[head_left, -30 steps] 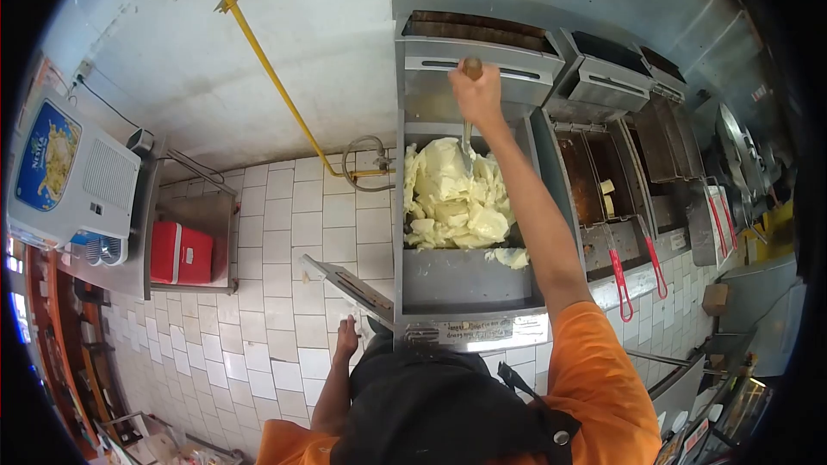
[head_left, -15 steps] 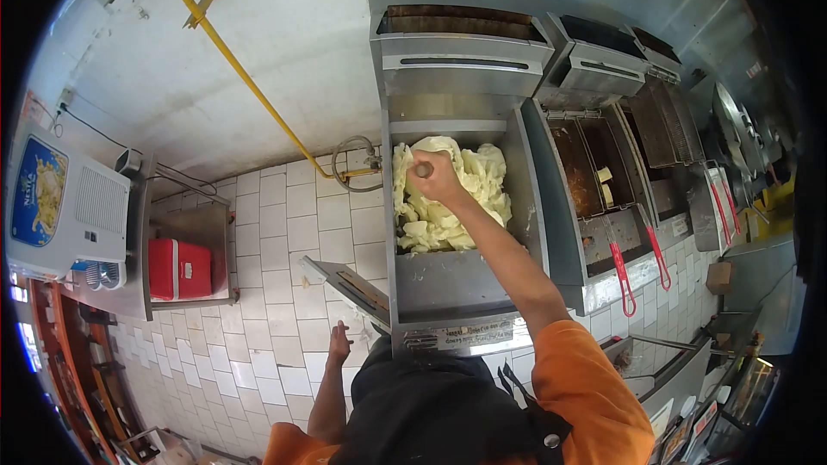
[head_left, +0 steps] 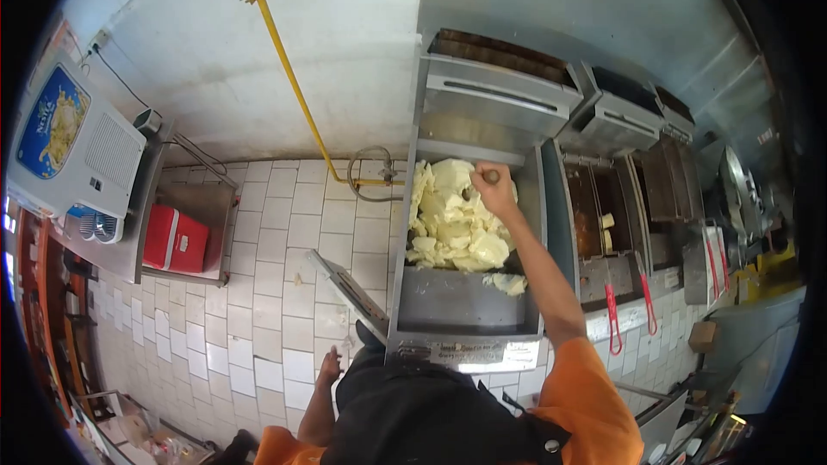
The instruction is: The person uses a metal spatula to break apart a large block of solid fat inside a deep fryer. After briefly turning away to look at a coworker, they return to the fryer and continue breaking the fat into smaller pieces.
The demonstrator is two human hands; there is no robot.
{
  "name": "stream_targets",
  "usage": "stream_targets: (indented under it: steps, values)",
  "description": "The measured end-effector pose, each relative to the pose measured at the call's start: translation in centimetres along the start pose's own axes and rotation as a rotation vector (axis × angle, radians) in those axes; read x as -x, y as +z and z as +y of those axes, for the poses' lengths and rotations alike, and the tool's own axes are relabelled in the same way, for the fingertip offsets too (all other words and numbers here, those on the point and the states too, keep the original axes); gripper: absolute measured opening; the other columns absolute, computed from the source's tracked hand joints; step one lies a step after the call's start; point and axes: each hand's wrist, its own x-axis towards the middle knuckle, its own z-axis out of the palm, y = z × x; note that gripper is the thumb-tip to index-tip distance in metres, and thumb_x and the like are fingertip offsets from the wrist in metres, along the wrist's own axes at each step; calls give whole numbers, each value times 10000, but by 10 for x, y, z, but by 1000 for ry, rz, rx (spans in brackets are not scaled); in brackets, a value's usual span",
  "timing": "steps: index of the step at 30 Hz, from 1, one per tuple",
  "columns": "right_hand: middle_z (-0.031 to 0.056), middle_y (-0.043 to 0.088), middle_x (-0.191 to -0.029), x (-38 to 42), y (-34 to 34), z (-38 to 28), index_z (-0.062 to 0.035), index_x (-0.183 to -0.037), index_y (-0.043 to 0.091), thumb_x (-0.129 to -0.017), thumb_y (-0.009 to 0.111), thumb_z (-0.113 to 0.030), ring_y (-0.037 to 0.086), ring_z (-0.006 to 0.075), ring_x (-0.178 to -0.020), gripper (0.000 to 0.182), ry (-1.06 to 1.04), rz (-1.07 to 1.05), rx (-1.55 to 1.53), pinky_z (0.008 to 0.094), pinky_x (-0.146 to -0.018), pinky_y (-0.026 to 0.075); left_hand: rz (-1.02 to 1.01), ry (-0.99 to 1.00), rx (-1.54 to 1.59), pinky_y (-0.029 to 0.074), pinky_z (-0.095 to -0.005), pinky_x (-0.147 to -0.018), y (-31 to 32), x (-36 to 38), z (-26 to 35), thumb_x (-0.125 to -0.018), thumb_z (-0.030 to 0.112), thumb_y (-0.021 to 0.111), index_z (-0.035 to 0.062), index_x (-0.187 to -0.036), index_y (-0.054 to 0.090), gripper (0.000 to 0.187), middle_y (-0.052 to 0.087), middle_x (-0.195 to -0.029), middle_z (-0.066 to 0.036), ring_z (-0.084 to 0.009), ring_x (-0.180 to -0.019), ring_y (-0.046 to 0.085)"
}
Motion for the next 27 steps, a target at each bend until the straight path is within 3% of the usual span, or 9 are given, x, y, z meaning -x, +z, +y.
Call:
stream_targets:
  steps: [2, 4, 5, 6, 12, 13, 15, 20, 27]
  values:
    - [-19, 426, -573, -4, -2, -14, -3, -619, 460, -798, 587, 5, 419, 44, -576, 220, -2, -14, 5, 252, -513, 309, 48, -104, 30, 518, -377, -520, -3, 21, 14, -927, 722, 264, -35, -1227, 509, 850, 587, -1126, -285, -345, -769, 675]
    - [-19, 436, -571, -11, -5, -30, 7, -613, 468, -793, 583, 6, 414, 51, -568, 213, 20, 151, -102, 255, -511, 310, 27, -97, 23, 516, -373, -510, -7, 35, 25, -929, 719, 252, -28, -1242, 499, 846, 584, -1152, -282, -348, -763, 679]
    - [-21, 451, -563, -15, -8, -37, 19, -614, 481, -791, 578, 1, 423, 56, -567, 202, 44, 174, -129, 256, -511, 317, -21, -108, -22, 526, -529, -688, -10, 37, 31, -921, 738, 217, 16, -1326, 457, 861, 552, -1268, -272, -401, -955, 656]
    - [-21, 451, -563, -19, -10, -50, 19, -614, 481, -791, 578, 1, 423, 56, -567, 202, 56, 162, -129, 256, -511, 317, 14, -57, -21, 520, -514, -685, -9, 20, 14, -916, 744, 216, 28, -1321, 464, 859, 572, -1254, -251, -393, -964, 654]
    - [-9, 464, -532, -45, -42, -176, -15, -561, 463, -776, 570, -6, 389, 51, -471, 241, -55, 259, -278, 245, -445, 275, -38, -72, 42, 511, -500, -711, 0, 11, 58, -922, 738, 226, 44, -1324, 467, 837, 595, -1233, -224, -378, -957, 655]
    - [-9, 464, -532, -49, -46, -184, -15, -561, 463, -776, 570, -6, 389, 51, -471, 241, -52, 260, -274, 245, -445, 275, -19, 6, 43, 509, -472, -697, 8, 5, 59, -928, 728, 232, 48, -1312, 473, 817, 607, -1222, -209, -355, -944, 661]
    - [3, 470, -525, -57, -56, -190, -8, -573, 473, -772, 573, -7, 386, 59, -457, 222, -153, 189, -255, 250, -434, 270, -49, 21, 33, 506, -458, -689, 15, -2, 66, -931, 723, 233, 47, -1302, 477, 808, 611, -1218, -204, -338, -931, 664]
    - [18, 449, -513, -63, -47, -129, -6, -576, 468, -773, 574, -2, 388, 70, -454, 223, -105, 214, -175, 254, -432, 271, -126, 68, 45, 495, -425, -686, 28, 3, 102, -946, 697, 227, 39, -1282, 484, 782, 622, -1209, -192, -292, -881, 662]
    - [39, 412, -511, -74, -60, -133, -5, -548, 418, -770, 511, 28, 371, 105, -434, 243, -140, 315, -331, 266, -431, 290, -85, 20, 18, 498, -424, -635, 15, 2, 69, -942, 704, 221, 24, -1292, 493, 812, 627, -1188, -209, -327, -901, 673]
